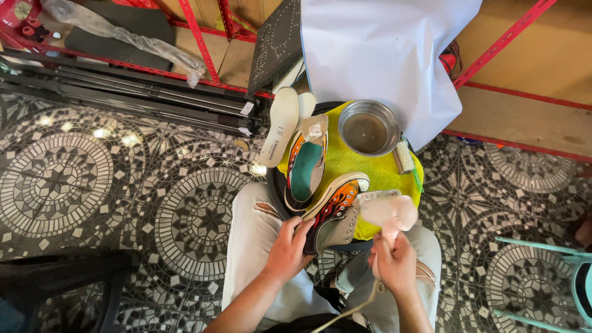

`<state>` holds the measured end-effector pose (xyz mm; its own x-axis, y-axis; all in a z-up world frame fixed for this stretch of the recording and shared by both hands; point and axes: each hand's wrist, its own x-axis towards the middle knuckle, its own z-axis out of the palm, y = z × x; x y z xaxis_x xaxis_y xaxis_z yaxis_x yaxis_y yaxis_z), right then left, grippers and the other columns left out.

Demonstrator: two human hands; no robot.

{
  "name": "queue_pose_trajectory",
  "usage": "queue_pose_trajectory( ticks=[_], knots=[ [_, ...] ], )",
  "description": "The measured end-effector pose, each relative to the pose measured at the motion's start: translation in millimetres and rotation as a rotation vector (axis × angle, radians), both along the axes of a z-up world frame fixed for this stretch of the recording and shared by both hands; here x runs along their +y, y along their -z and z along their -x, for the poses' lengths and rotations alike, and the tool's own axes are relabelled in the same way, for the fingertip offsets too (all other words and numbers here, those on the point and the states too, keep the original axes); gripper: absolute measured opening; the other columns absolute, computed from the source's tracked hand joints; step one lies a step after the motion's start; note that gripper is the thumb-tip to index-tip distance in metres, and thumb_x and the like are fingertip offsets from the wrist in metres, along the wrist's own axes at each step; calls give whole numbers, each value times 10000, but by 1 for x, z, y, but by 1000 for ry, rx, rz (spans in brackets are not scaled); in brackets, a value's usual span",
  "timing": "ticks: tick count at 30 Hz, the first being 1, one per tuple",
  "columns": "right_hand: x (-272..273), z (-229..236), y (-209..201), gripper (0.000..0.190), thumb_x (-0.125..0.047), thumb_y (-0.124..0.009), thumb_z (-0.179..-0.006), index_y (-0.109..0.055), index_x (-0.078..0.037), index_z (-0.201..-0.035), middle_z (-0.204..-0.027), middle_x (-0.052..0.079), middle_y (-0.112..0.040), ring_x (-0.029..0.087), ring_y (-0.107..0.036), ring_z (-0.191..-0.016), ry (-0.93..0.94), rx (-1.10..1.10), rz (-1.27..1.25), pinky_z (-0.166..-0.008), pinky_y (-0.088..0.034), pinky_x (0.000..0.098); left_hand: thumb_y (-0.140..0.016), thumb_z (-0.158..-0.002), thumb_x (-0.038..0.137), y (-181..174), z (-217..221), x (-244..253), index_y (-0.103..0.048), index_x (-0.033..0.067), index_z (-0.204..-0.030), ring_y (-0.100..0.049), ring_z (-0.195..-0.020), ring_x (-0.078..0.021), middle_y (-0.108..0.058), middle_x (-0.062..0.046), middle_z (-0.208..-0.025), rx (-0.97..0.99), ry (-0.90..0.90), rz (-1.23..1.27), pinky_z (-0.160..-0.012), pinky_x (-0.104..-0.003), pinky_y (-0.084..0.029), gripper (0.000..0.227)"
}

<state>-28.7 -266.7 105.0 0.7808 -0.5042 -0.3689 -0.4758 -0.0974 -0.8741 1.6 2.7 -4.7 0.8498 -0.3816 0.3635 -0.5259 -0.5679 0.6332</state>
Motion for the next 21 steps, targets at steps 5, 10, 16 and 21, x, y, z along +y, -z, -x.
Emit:
queue_pose_trajectory(
  ticks=[5, 10, 16, 21],
  knots=[
    [9, -5, -19, 184, -139, -628, -1037, -617, -37, -883, -636, 139, -675, 245, -656, -486, -33, -14, 22, -483, -500, 393, -945, -834, 199, 2, 0, 0, -506, 48, -1639, -562, -1366, -429, -487, -237, -1472, -7, -3, 7, -1225, -498, -473, 929],
    [6, -3, -7, 234, -158, -635, -1056, -609, -24, -866, -651, 140, -664, 245, -646, -467, -28, -70, -14, -450, -477, 392, -991, -783, 106, -20, -2, 0, -507, 25, -1590, -546, -1410, -450, -479, -254, -1542, -25, 20, 26, -1227, -530, -473, 945],
    [7, 3, -19, 208, -100, -640, -1028, -581, -4, -853, -647, 158, -624, 268, -609, -476, -38, -96, -88, -474, -467, 414, -978, -765, 166, -36, -11, -3, -545, 26, -1558, -564, -1403, -385, -580, -185, -1517, 56, -42, 213, -1227, -484, -456, 915],
    [-8, 16, -12, 78, -45, -628, -1041, -626, 30, -1060, -719, 181, -632, 301, -597, -467, 71, -236, -168, -480, -475, 428, -959, -846, 257, -54, -14, -4, -668, 78, -1370, -690, -1298, -299, -651, -142, -1366, 117, -249, 424, -1167, -411, -538, 625]
  ],
)
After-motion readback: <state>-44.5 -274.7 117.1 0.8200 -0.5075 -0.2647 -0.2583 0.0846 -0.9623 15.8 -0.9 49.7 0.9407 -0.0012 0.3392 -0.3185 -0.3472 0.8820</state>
